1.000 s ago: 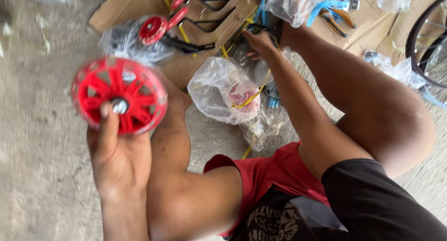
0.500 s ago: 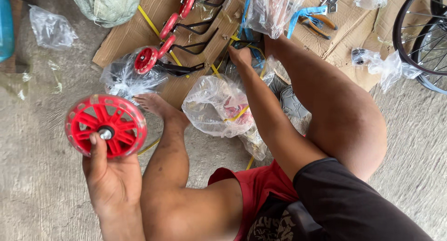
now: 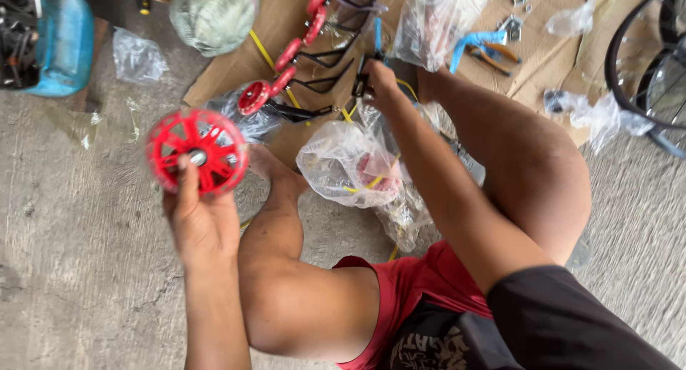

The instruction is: The person assembles red plastic wheels by inserting metal axles and attaching black metal brackets. They handle multiple wheels, inserting hardware and securing the brackets to the wheel hubs while sitting on the floor.

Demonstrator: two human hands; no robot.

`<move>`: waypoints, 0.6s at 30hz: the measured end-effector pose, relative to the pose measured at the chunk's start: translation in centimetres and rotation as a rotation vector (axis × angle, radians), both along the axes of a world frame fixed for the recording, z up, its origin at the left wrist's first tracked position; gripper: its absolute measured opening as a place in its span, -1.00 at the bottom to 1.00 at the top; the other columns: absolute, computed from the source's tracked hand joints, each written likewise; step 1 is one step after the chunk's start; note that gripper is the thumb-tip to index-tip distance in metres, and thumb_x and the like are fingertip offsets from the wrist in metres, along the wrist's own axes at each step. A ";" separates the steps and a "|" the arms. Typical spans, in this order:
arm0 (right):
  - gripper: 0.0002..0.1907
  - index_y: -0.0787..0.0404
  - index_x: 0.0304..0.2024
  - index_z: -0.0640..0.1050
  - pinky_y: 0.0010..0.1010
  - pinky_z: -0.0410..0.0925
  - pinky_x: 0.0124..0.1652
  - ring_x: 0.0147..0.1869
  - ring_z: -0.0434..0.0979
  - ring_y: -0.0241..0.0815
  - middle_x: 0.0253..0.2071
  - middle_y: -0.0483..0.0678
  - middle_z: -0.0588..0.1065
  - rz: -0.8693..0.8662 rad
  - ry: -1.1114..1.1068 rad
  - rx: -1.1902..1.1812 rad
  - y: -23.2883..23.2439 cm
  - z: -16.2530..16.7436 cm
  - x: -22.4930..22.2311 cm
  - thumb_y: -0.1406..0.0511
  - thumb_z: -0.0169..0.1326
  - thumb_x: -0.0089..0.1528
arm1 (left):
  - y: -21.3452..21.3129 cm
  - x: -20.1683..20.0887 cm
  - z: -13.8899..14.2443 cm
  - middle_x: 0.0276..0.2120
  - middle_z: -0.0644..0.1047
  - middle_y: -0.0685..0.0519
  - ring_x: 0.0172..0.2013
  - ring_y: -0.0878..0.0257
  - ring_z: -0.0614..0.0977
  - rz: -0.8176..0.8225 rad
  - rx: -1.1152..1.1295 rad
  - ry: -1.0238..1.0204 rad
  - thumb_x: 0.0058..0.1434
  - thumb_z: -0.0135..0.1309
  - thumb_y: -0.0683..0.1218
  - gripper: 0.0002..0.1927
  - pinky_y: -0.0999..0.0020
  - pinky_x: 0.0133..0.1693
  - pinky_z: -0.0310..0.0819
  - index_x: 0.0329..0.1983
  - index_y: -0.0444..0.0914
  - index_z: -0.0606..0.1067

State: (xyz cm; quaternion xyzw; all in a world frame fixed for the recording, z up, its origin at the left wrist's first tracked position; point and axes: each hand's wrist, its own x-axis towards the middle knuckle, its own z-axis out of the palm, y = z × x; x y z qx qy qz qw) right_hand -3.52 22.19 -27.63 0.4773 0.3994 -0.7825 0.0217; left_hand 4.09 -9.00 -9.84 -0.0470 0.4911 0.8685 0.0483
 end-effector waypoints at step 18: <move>-0.72 0.21 -0.14 0.43 0.00 0.53 0.07 -0.18 0.41 -0.27 -0.28 -0.19 0.31 0.567 0.844 0.105 0.9 20.7 7.4 0.16 0.17 0.43 | 7.1 -0.4 0.2 0.14 0.54 -0.01 0.12 0.18 0.58 0.004 0.323 0.021 0.27 0.26 -0.14 -0.48 0.15 0.17 0.54 0.29 -0.25 0.43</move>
